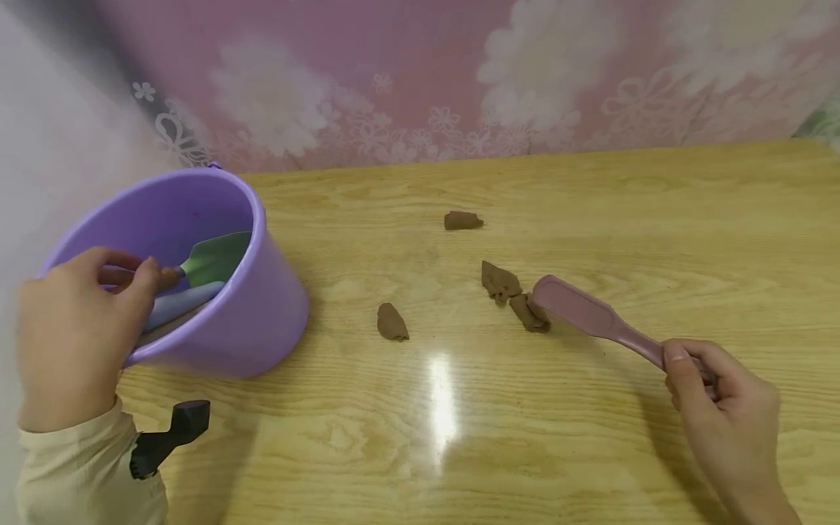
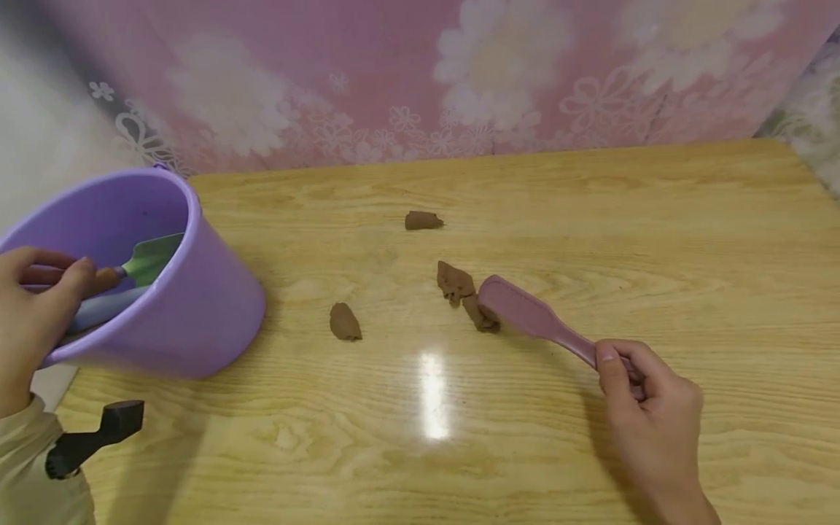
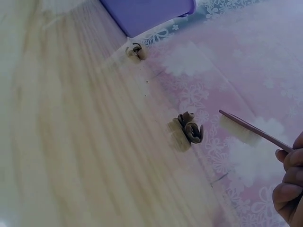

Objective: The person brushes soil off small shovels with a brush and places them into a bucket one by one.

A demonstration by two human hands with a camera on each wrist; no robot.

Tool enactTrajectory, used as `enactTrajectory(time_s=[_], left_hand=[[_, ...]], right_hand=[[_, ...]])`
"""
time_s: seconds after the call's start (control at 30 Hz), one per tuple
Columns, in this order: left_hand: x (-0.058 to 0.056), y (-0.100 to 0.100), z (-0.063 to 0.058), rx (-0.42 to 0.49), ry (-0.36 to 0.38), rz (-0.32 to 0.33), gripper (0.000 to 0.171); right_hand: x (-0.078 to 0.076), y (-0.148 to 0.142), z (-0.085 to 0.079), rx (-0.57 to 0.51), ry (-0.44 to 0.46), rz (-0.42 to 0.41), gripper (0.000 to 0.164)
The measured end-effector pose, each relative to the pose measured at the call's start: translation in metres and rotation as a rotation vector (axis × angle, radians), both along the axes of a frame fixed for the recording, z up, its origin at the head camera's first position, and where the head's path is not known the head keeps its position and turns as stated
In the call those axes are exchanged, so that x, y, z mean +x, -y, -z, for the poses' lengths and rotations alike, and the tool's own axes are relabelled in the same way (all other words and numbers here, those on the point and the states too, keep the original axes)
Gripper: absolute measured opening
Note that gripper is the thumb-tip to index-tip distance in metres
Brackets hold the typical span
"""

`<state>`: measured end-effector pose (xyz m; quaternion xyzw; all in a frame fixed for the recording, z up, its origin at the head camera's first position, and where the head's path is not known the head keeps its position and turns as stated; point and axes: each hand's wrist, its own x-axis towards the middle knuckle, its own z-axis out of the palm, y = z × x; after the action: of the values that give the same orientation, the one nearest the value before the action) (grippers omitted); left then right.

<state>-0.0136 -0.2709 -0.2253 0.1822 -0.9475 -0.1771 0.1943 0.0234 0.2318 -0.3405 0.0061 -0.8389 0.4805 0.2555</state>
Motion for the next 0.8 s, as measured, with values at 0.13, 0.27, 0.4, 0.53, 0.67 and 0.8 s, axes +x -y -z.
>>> enactTrajectory(time_s=[0.13,0.27,0.4,0.53,0.67,0.8], left_hand=[[0.001,0.001,-0.002,0.027,0.025,-0.034,0.039],[0.002,0.001,-0.001,0.018,0.034,-0.025,0.039],[0.002,0.001,0.001,0.011,0.029,0.013,0.039],[0.002,0.002,0.001,0.022,0.025,0.041,0.039],[0.002,0.003,0.001,0.021,0.027,0.049,0.039],[0.002,0.002,0.0,0.018,0.024,0.049,0.039]], right_hand=[[-0.003,-0.013,-0.004,-0.148,0.146,-0.009,0.013],[-0.009,-0.037,0.001,-0.572,0.211,-0.112,0.013],[-0.014,-0.056,0.011,-0.995,0.177,-0.238,0.018],[-0.013,-0.065,0.017,-1.197,0.18,-0.318,0.018],[-0.012,-0.062,0.013,-1.06,0.25,-0.255,0.016],[-0.009,-0.054,0.005,-0.625,0.405,-0.079,0.027]])
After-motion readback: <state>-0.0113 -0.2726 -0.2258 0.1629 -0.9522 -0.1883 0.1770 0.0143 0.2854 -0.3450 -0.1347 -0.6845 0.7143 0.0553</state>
